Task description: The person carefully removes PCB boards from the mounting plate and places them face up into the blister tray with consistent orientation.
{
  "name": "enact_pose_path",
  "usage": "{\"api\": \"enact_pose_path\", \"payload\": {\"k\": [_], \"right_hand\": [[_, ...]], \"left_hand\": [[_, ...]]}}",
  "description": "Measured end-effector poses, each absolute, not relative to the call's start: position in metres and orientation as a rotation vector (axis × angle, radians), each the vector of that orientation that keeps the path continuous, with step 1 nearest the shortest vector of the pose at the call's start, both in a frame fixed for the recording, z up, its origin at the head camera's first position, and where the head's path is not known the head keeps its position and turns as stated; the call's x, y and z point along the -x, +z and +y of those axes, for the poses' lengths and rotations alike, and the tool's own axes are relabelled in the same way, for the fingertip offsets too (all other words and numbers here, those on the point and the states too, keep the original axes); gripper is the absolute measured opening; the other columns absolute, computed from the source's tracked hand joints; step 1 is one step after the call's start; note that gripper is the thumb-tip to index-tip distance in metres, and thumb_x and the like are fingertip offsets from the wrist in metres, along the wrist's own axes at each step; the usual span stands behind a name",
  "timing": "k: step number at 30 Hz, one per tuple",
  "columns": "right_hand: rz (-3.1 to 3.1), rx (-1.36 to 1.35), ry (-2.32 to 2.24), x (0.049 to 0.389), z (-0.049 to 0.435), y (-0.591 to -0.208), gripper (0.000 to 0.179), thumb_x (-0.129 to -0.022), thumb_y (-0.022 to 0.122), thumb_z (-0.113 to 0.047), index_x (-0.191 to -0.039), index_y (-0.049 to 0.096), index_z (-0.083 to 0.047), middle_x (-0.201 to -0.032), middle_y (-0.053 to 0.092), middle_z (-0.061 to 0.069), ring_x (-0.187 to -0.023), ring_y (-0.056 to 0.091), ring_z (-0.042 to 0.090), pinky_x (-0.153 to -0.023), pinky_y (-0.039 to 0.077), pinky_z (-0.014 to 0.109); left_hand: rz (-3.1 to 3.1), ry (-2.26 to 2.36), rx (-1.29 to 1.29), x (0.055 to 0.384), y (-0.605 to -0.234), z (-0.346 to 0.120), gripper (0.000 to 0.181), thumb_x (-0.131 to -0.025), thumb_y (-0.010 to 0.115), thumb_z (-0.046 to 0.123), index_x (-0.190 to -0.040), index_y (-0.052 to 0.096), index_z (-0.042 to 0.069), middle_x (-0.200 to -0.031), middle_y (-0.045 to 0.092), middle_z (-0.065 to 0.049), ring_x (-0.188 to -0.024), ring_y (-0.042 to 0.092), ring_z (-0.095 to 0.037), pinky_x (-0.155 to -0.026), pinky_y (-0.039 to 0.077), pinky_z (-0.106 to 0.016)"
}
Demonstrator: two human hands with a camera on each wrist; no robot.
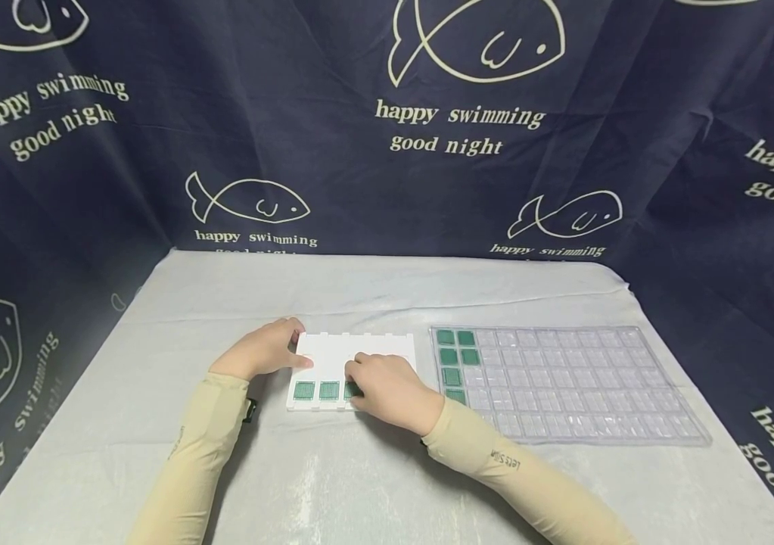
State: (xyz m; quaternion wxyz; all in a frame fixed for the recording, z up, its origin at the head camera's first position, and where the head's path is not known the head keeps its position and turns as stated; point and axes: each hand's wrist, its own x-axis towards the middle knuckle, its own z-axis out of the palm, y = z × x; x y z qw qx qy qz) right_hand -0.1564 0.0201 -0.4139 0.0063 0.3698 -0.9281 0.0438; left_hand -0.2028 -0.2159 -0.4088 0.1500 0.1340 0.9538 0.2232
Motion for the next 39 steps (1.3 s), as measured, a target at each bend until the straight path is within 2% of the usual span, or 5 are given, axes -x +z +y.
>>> {"api": "enact_pose_path", "payload": {"k": [39], "right_hand": [[-2.910,-1.149,0.116,0.1550,0.0202,-0.4146,0.023,-0.085,0.080,-0.028,-0.099,0.068,-0.014,-0.087,0.065,-0.004,-0.070,0.061,0.010,-0.055,0.048,0.027]], "left_hand": [[2.746,0.633,-0.388,0.2025,-0.4081,-0.2147,0.048,-0.086,0.081,0.028,-0.119,0.058,0.001,-0.114,0.065,-0.014,-0.106,0.062,-0.028,-0.099,0.051,-0.050]]}}
